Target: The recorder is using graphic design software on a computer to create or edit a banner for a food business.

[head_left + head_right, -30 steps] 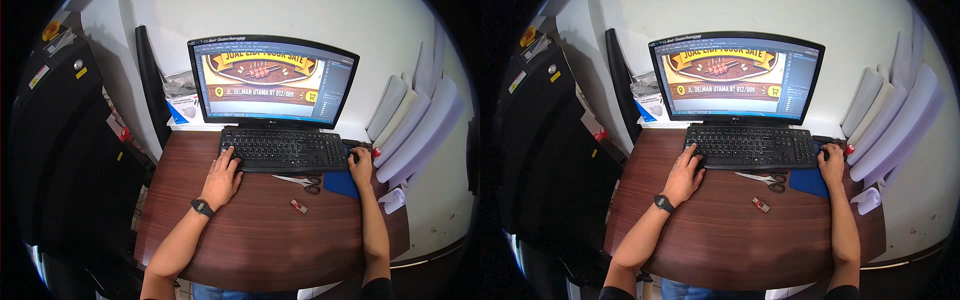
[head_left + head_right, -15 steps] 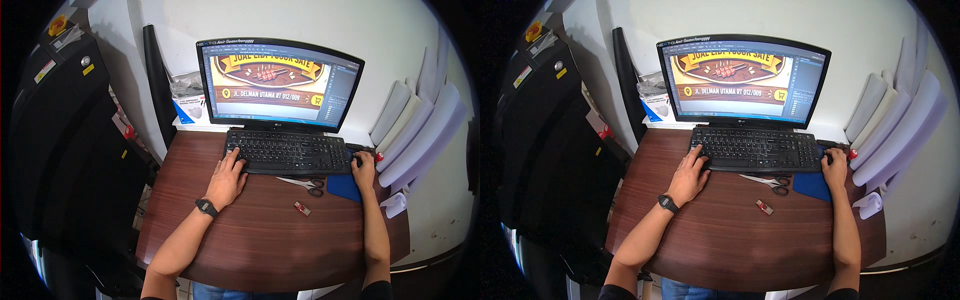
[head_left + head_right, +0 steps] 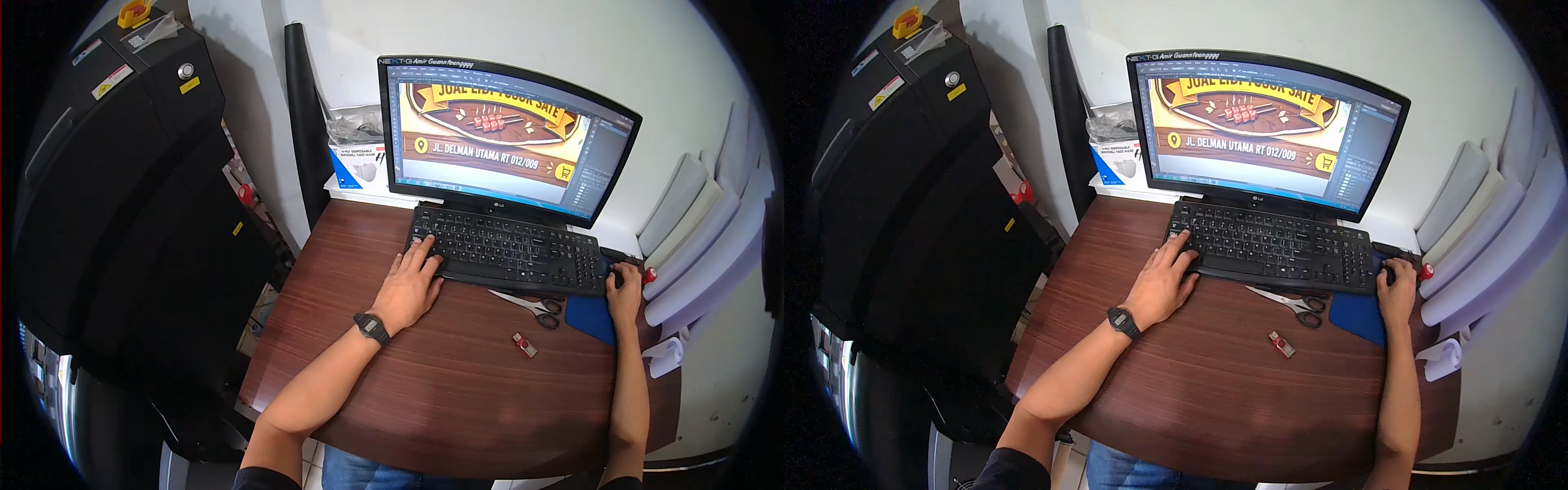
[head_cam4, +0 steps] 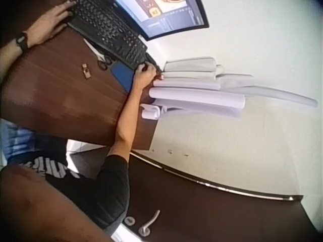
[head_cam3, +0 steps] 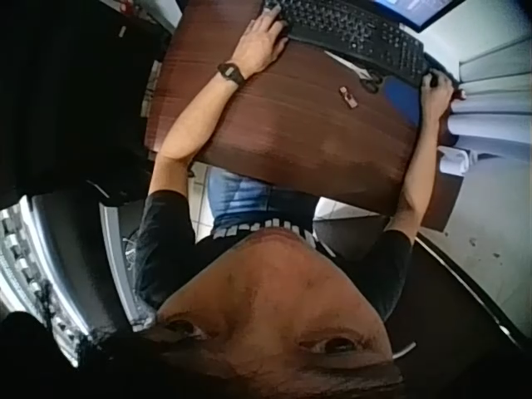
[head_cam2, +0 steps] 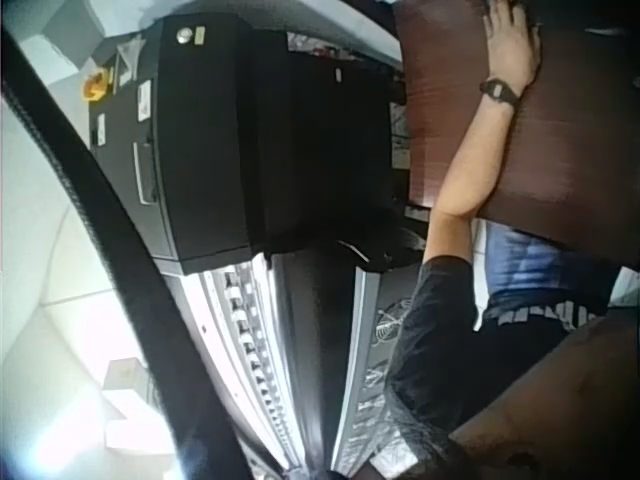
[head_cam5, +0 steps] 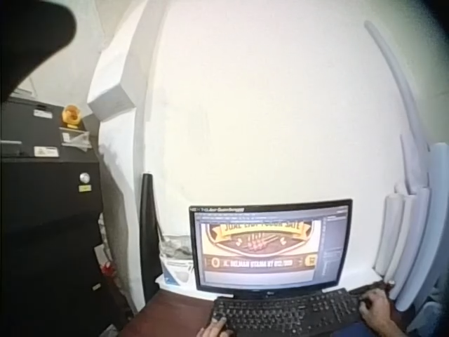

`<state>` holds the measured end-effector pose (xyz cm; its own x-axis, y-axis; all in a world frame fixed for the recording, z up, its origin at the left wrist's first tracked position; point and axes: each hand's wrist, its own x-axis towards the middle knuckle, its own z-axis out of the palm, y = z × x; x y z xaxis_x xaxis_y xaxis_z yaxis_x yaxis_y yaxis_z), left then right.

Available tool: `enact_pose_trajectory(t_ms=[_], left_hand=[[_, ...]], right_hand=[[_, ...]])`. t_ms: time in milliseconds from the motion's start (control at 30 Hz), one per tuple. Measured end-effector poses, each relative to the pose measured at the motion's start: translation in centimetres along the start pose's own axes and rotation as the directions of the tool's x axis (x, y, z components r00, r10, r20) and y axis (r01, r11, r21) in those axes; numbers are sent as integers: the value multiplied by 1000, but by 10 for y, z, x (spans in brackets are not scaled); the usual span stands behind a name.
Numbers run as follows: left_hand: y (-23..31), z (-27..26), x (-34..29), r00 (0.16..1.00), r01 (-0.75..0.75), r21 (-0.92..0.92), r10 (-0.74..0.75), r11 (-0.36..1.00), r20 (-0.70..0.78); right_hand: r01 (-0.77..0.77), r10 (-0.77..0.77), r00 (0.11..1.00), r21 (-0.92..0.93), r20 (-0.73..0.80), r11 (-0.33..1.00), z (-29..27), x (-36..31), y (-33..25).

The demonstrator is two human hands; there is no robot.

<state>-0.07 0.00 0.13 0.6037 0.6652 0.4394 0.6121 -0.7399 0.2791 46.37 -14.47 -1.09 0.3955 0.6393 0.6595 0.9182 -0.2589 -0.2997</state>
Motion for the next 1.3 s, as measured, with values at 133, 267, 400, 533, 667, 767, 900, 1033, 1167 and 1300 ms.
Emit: enact_pose_trajectory(t_ms=[133,267,400,533,667,767,900,1033,1167,1300], left_hand=[[2,1,2,1000,-17,4,17,1000,-8],[1,0,1,999,-21,-13,21,1000,-49],[0,0,0,998,-38,4,38,999,-48],[3,1,3,999,-31,1,31,1000,-37],[1,2,2,999,-24,4,24,1000,-37],[-1,1,1,999,-19,1,19,1000,-38],[1,-2,1,999,11,-3,-11,1000,-33],[0,3,1,999,-5,-22,4,1000,-31],[1,0,0,1000,-1,-23,0,1000,-2],[0,1,0,1000,-1,-10,1,1000,0]], right_hand=[[-13,13,1000,-16,-1,1000,-4,-1,2],[31,-31,999,-15,-23,999,0,1,2],[31,-31,999,10,-41,999,1,0,-3],[22,-21,999,22,-44,1000,-2,0,0],[30,-29,999,8,-36,1000,-2,0,-1],[20,-20,999,20,-31,1000,2,0,-2],[25,-25,999,-4,-20,1000,2,0,3],[14,-14,1000,6,-11,1000,-4,-1,-1],[-8,8,1000,8,13,1000,-4,0,-3],[4,-4,1000,6,13,1000,-3,0,-2]])
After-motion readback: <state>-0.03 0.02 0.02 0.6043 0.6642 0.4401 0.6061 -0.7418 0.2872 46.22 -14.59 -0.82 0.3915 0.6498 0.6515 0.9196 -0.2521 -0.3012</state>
